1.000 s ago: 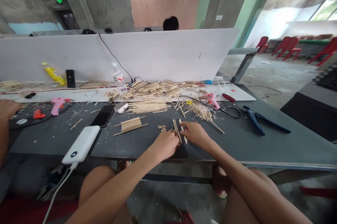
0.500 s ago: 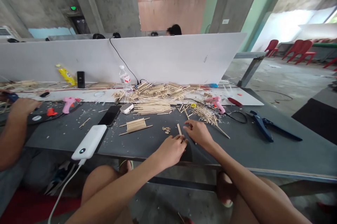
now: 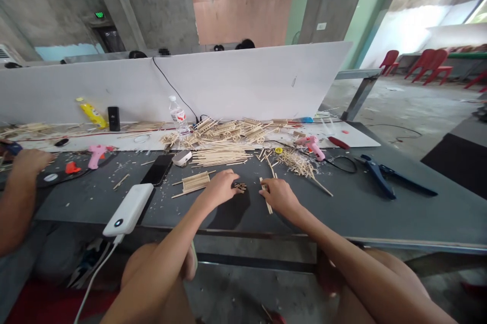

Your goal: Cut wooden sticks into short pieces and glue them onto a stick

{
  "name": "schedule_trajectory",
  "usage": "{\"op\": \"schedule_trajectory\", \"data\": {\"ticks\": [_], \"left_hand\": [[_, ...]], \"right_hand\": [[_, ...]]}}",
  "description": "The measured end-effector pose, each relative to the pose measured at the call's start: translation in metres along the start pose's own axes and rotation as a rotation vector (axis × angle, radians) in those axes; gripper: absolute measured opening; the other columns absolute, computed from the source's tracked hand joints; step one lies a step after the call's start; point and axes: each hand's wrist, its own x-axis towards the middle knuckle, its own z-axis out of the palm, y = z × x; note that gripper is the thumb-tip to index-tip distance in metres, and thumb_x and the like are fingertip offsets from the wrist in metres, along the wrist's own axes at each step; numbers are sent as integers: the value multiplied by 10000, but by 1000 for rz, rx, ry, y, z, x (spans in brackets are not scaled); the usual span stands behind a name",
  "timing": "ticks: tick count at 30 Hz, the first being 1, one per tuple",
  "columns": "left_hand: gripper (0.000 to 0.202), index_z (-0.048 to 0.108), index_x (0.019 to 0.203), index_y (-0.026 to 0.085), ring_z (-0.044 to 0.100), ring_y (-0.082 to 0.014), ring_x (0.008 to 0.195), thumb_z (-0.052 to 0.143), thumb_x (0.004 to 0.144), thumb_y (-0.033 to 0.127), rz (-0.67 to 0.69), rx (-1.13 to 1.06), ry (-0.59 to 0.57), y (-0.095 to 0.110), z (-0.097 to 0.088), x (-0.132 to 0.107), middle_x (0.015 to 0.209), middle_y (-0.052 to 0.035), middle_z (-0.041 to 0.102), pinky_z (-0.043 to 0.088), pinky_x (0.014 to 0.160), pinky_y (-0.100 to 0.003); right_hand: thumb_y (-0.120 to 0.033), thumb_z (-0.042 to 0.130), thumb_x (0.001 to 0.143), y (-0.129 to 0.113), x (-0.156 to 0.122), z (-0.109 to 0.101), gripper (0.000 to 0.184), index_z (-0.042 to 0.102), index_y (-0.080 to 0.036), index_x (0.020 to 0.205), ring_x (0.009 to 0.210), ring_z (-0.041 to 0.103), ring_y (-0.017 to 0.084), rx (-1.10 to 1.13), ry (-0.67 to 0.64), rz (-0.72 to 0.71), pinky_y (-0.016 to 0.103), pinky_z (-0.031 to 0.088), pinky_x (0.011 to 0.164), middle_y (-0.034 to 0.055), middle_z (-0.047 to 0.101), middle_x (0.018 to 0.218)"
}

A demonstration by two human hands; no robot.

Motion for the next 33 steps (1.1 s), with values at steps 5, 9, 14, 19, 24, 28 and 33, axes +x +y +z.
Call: {"op": "schedule_trajectory", "data": {"ticks": [5,9,14,19,24,28,33], "left_hand": [[292,695,1043,153,642,-249,916,665,801,313,-69,13,-25,6,19,9,970,-115,662,481,804,-312],[174,712,919,159,639,-223,855,610,836,273,-84,9,11,10,27,16,901,-100,655,474,769,-299],[185,691,838,162,632,-205,803,554,865,282,-121,5,64,12,30,19,867,-89,653,465,717,-287],[200,687,873,173,638,-193,781,530,887,296,-159,-16,146,16,24,12,852,-82,673,465,722,-280],[303,655,766,169,665,-202,705,441,929,308,-146,-291,207,45,24,-6,721,-78,675,488,673,-293],[339,645,967,162,659,-175,548,428,929,419,-162,-947,1,66,30,-15,725,-53,687,509,497,-262],[269,637,1024,130,659,-191,511,624,801,280,-229,-1187,-22,67,38,-12,656,-41,671,522,436,-270]], "right_hand": [[-292,660,788,5,0,-1,205,687,-173,952,864,672,225,-13,-43,89,253,429,689,92,726,899],[-299,681,740,2,0,-8,122,709,-181,736,803,684,225,1,-136,70,246,448,658,85,726,749],[-264,665,701,-2,0,-12,326,583,-198,392,542,649,195,57,-290,36,233,450,549,61,583,405],[-189,578,703,-5,-4,-12,358,519,-193,351,467,611,169,145,-278,13,226,450,533,50,554,365],[-264,425,856,-6,-7,-13,287,625,-177,670,490,623,119,349,-191,-21,186,462,512,16,673,561],[-334,478,864,-6,-6,-7,230,579,-184,721,451,592,123,759,-93,-39,202,460,445,-3,639,558],[-350,553,840,1,-3,2,214,572,-188,701,429,584,126,863,-106,-19,214,459,416,-10,622,534]]}}
